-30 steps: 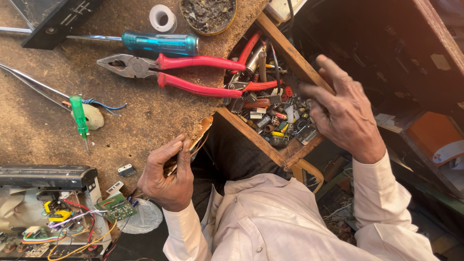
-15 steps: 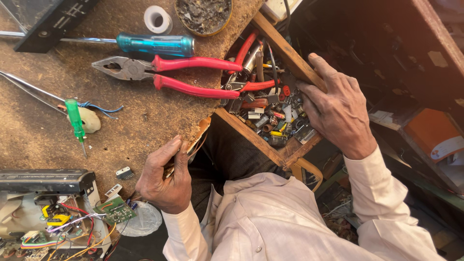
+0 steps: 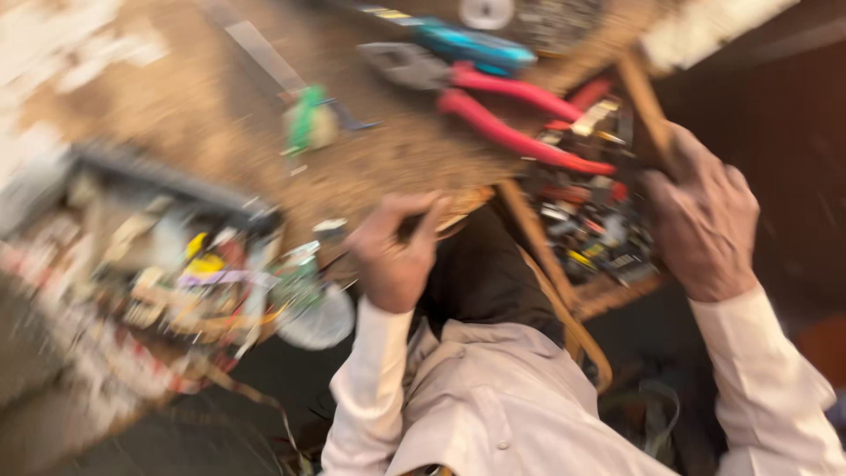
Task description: The person solders wires to a circuit board using a soldering iron and solder, then handles a small white component and a black plastic housing. They open a drawer to retrieve small parts and continue assembling the electronic device.
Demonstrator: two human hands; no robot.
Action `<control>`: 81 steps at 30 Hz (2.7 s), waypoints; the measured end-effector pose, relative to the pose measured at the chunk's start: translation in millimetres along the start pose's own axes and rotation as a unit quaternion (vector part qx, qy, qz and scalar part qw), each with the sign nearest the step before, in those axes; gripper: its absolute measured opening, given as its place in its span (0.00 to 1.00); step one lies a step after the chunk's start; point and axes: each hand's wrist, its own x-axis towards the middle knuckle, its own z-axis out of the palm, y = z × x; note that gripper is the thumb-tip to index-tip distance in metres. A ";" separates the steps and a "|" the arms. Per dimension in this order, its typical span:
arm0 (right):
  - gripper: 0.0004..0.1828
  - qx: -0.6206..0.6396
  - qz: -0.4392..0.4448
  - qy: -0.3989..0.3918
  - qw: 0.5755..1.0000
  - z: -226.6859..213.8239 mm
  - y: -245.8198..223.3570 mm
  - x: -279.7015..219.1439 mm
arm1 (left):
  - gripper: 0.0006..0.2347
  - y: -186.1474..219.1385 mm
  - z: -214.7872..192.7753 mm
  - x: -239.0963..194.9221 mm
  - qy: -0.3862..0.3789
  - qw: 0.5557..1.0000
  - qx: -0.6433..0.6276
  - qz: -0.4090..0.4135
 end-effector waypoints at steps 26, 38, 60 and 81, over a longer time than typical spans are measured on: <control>0.07 0.964 0.042 0.073 0.253 25.8 -80.0 -51.5 | 0.09 -10.9 -17.9 16.2 -0.005 0.973 0.183 0.138; 0.08 0.947 0.018 0.058 0.315 20.9 -101.4 -48.4 | 0.11 42.0 -40.4 -28.4 -0.054 0.992 0.032 0.109; 0.09 0.517 -0.125 0.185 0.826 -29.0 -185.2 -47.2 | 0.12 33.1 -71.0 -108.5 -0.027 0.979 -0.204 0.003; 0.07 0.590 -0.159 0.040 0.791 -21.5 -168.5 -45.9 | 0.11 31.0 -97.2 -120.4 -0.077 0.983 -0.158 0.061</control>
